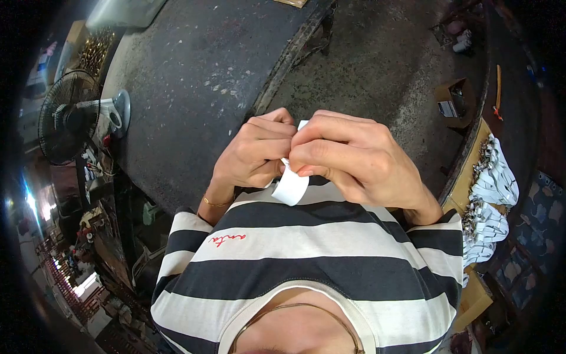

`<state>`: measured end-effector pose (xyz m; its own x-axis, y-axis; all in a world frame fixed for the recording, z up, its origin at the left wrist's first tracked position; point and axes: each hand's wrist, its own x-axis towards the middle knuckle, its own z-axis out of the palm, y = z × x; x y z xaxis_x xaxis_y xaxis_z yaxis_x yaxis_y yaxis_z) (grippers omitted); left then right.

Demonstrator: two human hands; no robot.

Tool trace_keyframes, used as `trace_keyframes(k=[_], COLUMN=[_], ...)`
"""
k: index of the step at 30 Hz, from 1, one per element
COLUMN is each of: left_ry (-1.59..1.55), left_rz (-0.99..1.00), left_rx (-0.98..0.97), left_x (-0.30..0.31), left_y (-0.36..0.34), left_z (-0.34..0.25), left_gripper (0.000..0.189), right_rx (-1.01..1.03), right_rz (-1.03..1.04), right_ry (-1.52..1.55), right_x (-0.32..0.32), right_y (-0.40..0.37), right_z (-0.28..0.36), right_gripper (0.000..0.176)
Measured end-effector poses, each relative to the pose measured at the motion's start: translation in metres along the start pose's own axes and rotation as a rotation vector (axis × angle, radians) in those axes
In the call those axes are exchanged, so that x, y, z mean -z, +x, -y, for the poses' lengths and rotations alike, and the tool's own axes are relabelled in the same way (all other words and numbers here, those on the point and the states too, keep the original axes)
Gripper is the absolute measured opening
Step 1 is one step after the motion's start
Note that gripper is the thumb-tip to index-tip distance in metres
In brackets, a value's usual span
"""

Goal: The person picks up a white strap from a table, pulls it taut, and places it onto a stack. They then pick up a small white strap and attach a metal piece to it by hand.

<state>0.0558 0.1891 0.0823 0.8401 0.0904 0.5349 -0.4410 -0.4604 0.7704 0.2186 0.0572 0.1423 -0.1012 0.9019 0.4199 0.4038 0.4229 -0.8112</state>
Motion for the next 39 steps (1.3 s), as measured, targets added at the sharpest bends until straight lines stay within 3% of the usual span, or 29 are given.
trace_keyframes(k=[10, 14, 16, 19, 20, 22, 24, 28, 32, 33, 39], left_ry=[-0.226, -0.071, -0.012, -0.077, -0.08, -0.103, -0.126, -0.134, -0.104, -0.102, -0.027], left_rz=[0.086, 0.132, -0.027, 0.085, 0.064, 0.05, 0.044, 0.017, 0.031, 0.031, 0.019], left_rx=[0.022, 0.078, 0.019, 0.058, 0.063, 0.046, 0.021, -0.022, -0.021, -0.024, -0.03], left_x=[-0.003, -0.004, -0.015, 0.003, 0.005, 0.007, 0.008, 0.007, 0.011, 0.011, 0.017], left_y=[0.0, 0.005, 0.009, -0.001, -0.004, -0.002, 0.0, 0.0, 0.0, 0.0, 0.003], left_z=[0.005, 0.0, -0.005, 0.004, 0.006, 0.006, 0.005, 0.006, 0.007, 0.007, -0.001], left_gripper=[0.02, 0.018, 0.017, 0.018, 0.017, 0.017, 0.016, 0.012, 0.008, 0.008, 0.012], right_rx=[-0.108, -0.07, -0.071, -0.165, -0.275, -0.327, -0.268, -0.21, -0.055, -0.117, -0.068], right_rz=[0.057, -0.036, -0.071, -0.4, -0.415, -0.329, -0.248, -0.236, -0.101, -0.145, -0.085], right_ry=[0.176, 0.048, 0.045, 0.415, 0.613, 0.707, 0.749, 0.588, 0.181, 0.2, -0.089], right_x=[0.002, -0.013, -0.015, -0.007, -0.001, -0.003, -0.01, -0.016, -0.005, -0.008, -0.013], right_y=[-0.003, 0.006, 0.006, 0.003, 0.0, -0.004, -0.006, -0.002, 0.002, 0.002, 0.003], right_z=[-0.002, -0.003, -0.006, -0.013, -0.01, -0.011, -0.015, -0.005, -0.003, 0.002, 0.009], right_gripper=[0.008, 0.011, 0.011, 0.012, 0.013, 0.017, 0.022, 0.035, 0.019, 0.014, 0.016])
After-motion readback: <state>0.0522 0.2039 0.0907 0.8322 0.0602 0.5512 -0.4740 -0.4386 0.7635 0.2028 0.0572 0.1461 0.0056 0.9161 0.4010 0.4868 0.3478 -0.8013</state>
